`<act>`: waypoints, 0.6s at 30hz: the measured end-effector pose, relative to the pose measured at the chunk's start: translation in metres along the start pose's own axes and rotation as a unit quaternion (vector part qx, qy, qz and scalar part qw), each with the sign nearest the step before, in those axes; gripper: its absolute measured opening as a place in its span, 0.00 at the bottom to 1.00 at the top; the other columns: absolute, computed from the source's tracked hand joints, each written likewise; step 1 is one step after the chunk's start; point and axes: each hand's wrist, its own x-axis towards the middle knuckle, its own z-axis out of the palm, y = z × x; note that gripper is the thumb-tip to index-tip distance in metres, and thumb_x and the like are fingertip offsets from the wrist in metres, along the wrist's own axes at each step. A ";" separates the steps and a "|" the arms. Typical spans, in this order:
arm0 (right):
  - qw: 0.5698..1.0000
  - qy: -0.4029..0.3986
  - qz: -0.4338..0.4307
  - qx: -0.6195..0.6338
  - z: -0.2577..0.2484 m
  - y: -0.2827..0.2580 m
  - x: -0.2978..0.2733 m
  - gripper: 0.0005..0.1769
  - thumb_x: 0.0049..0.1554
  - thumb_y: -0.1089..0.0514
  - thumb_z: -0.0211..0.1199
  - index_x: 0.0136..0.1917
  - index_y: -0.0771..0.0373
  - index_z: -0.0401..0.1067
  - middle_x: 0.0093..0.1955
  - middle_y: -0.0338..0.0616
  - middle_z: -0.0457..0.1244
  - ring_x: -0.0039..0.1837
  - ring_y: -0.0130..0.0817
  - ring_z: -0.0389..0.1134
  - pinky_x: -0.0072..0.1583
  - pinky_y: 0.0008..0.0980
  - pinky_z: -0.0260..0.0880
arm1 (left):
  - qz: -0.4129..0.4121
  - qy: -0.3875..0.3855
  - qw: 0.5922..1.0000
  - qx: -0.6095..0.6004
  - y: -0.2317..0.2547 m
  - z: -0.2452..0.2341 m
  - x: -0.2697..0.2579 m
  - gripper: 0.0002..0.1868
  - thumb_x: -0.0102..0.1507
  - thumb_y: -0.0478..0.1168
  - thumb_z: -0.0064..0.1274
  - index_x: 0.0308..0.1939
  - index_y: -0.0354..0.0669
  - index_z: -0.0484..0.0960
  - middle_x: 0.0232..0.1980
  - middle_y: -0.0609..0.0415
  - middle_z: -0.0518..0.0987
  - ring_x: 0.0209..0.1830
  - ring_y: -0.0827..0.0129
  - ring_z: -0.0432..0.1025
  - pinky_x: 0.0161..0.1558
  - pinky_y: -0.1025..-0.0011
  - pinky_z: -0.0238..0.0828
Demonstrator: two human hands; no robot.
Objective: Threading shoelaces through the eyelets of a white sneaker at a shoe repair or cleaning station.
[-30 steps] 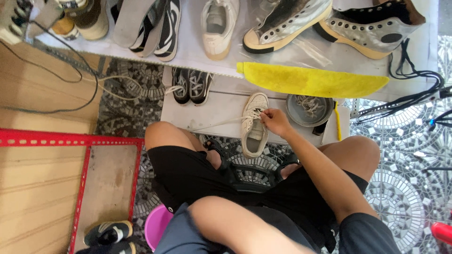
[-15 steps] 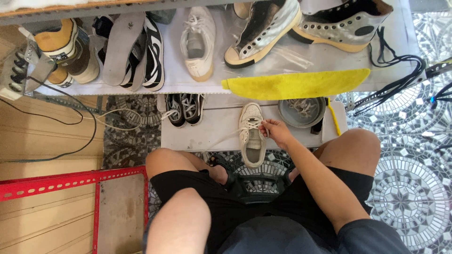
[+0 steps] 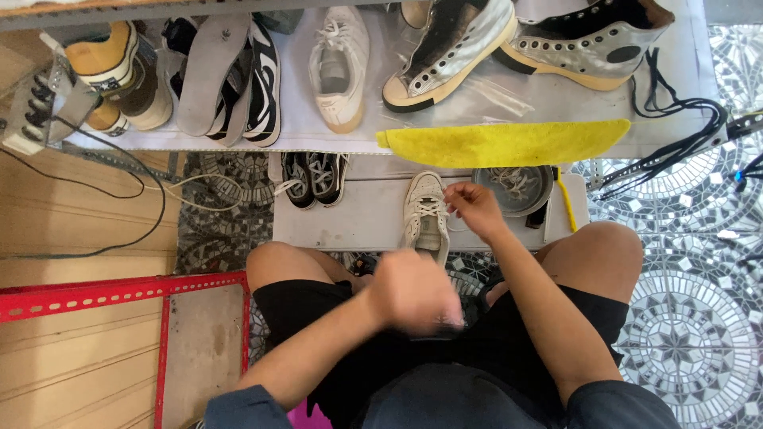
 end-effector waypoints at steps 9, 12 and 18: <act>0.998 0.038 -0.050 0.017 -0.013 -0.034 -0.025 0.12 0.68 0.58 0.71 0.58 0.70 0.83 0.44 0.56 0.74 0.39 0.35 0.75 0.40 0.31 0.77 | -0.653 -0.323 0.685 0.028 -0.049 0.052 -0.185 0.23 0.75 0.58 0.54 0.66 0.50 0.83 0.55 0.53 0.85 0.59 0.52 0.81 0.52 0.54 0.82; 0.999 0.040 -0.022 0.017 -0.006 -0.025 -0.027 0.13 0.68 0.56 0.72 0.58 0.70 0.83 0.44 0.54 0.73 0.39 0.35 0.73 0.40 0.30 0.75 | -0.657 -0.321 0.680 0.046 -0.060 0.057 -0.190 0.28 0.74 0.60 0.55 0.68 0.46 0.81 0.63 0.49 0.81 0.66 0.48 0.76 0.59 0.45 0.79; 0.999 0.040 0.028 -0.011 0.005 0.004 -0.030 0.13 0.67 0.57 0.71 0.57 0.71 0.83 0.43 0.52 0.73 0.39 0.31 0.73 0.39 0.26 0.70 | -0.717 -0.162 0.678 -0.011 -0.073 0.079 -0.221 0.25 0.81 0.48 0.44 0.78 0.40 0.72 0.70 0.39 0.76 0.75 0.38 0.68 0.71 0.40 0.69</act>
